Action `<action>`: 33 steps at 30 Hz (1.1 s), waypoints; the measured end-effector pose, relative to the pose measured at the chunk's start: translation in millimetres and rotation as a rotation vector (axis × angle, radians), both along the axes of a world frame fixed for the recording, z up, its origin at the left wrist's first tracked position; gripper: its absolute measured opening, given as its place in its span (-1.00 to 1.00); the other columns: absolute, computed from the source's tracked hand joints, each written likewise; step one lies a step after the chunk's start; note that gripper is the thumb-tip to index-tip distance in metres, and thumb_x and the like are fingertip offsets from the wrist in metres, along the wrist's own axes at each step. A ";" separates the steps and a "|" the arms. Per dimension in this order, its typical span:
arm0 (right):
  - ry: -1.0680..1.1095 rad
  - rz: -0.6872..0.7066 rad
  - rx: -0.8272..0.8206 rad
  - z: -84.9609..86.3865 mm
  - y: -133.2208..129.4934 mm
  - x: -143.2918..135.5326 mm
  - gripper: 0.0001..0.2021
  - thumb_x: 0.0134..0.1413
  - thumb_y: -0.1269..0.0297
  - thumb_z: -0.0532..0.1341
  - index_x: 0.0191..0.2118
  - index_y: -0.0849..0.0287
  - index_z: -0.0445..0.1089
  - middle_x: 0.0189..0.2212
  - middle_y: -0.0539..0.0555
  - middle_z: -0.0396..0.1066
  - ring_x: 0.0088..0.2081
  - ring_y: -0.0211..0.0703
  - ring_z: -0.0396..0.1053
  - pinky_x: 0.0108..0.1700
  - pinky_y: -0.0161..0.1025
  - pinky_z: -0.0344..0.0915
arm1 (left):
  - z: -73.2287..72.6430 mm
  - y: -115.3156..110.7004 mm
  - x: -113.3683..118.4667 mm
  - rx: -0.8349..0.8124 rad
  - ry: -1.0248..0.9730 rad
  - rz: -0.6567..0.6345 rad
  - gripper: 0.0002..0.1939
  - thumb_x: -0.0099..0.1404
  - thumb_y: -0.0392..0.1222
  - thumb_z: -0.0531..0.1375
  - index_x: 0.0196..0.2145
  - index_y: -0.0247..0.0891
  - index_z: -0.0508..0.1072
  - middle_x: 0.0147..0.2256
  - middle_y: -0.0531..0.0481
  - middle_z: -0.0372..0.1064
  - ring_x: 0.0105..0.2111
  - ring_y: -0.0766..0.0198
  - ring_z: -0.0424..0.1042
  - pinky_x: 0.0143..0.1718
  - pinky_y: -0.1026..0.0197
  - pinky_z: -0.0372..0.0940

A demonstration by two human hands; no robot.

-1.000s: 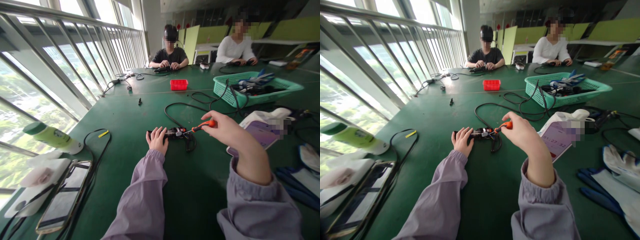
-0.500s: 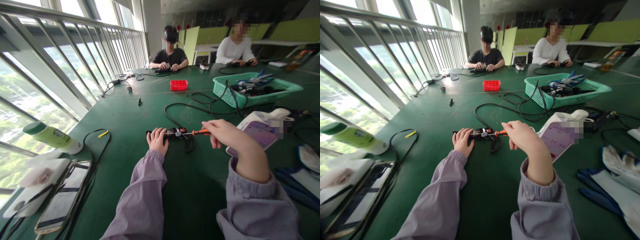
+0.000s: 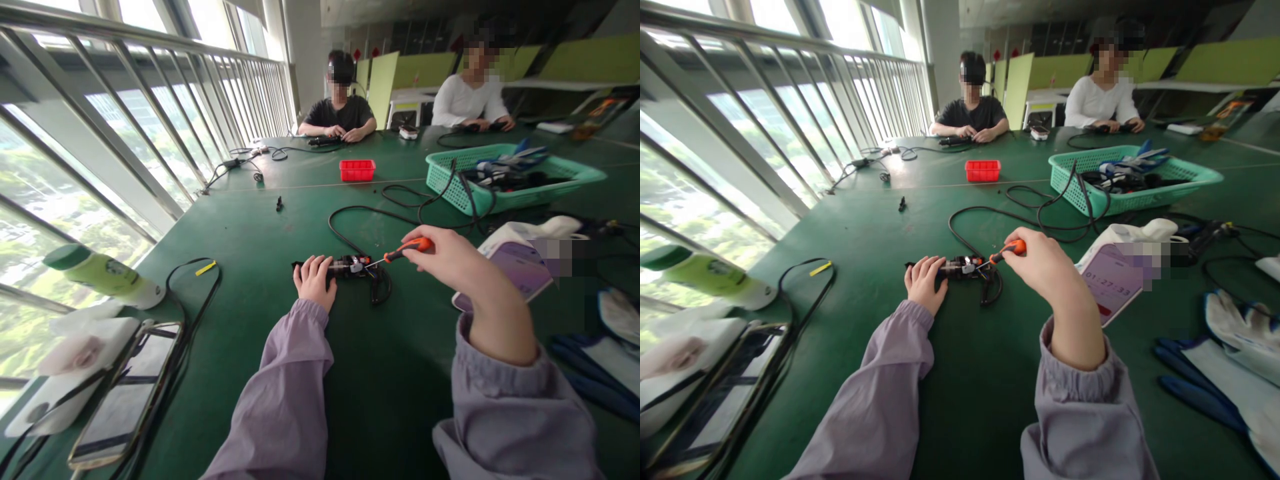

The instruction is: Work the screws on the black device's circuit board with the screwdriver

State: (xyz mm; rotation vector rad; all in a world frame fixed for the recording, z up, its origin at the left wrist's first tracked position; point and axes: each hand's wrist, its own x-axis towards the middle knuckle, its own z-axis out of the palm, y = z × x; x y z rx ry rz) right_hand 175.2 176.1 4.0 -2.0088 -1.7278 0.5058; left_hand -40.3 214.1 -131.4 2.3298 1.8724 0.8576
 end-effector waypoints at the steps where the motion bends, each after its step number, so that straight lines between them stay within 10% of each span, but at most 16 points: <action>1: -0.014 -0.003 0.007 -0.4 -0.1 0.7 -0.79 -0.09 0.26 0.16 -0.25 0.09 0.37 -0.44 0.03 0.46 -0.48 -0.21 0.39 -0.46 -0.34 0.19 | -0.1 0.1 -0.5 0.000 0.002 -0.001 -0.54 0.16 -0.20 0.07 0.04 -0.09 0.27 0.07 0.00 0.25 0.15 0.11 0.08 0.21 -0.12 -0.19; 7: 0.113 0.036 -0.280 -1.4 -2.4 2.6 -0.59 0.12 0.01 -0.10 -0.32 0.19 0.35 -0.74 0.04 0.35 -0.69 -0.21 0.30 -0.50 -0.28 0.22 | -0.9 0.9 -2.0 -0.009 -0.006 -0.003 -0.54 0.16 -0.20 0.06 0.04 -0.10 0.27 0.07 0.00 0.24 0.15 0.11 0.07 0.21 -0.11 -0.21; 12: 0.017 0.038 -0.062 -1.3 0.0 2.0 -0.76 -0.06 0.29 0.14 -0.19 0.09 0.33 -0.45 0.04 0.47 -0.48 -0.19 0.44 -0.48 -0.35 0.20 | 1.0 1.1 -1.6 -0.008 -0.008 -0.007 -0.54 0.15 -0.21 0.07 0.05 -0.11 0.26 0.07 0.00 0.24 0.15 0.12 0.08 0.21 -0.10 -0.20; 18: 0.077 0.070 -0.291 4.7 -2.7 -4.1 -0.59 0.14 0.00 -0.12 -0.33 0.17 0.34 -0.76 0.00 0.33 -0.73 -0.23 0.27 -0.52 -0.29 0.20 | 1.4 0.8 -0.5 -0.015 -0.012 0.004 -0.54 0.15 -0.21 0.07 0.04 -0.09 0.27 0.07 0.02 0.24 0.15 0.13 0.07 0.21 -0.11 -0.23; 23: -0.007 0.039 -0.059 1.2 0.2 -1.1 -0.76 -0.05 0.26 0.14 -0.18 0.09 0.31 -0.44 0.03 0.47 -0.49 -0.22 0.39 -0.47 -0.35 0.18 | 1.0 1.7 -0.9 -0.015 -0.009 0.002 -0.54 0.15 -0.21 0.07 0.04 -0.09 0.27 0.07 0.02 0.24 0.15 0.13 0.07 0.21 -0.10 -0.22; 29: 0.021 0.030 -0.206 3.4 -2.1 -3.8 -0.56 0.13 -0.02 -0.12 -0.38 0.17 0.35 -0.74 -0.01 0.30 -0.68 -0.24 0.24 -0.52 -0.30 0.14 | 0.0 1.7 -0.5 -0.024 0.005 0.002 -0.53 0.15 -0.21 0.07 0.05 -0.10 0.26 0.08 0.01 0.23 0.15 0.13 0.06 0.22 -0.11 -0.24; 33: 0.018 0.037 -0.032 -0.7 2.2 0.3 -0.79 0.04 0.17 0.05 -0.25 0.13 0.31 -0.53 0.02 0.41 -0.54 -0.24 0.33 -0.49 -0.34 0.15 | 0.8 0.6 0.0 -0.011 0.018 0.005 -0.54 0.17 -0.21 0.06 0.05 -0.10 0.27 0.08 0.00 0.24 0.15 0.12 0.07 0.22 -0.12 -0.23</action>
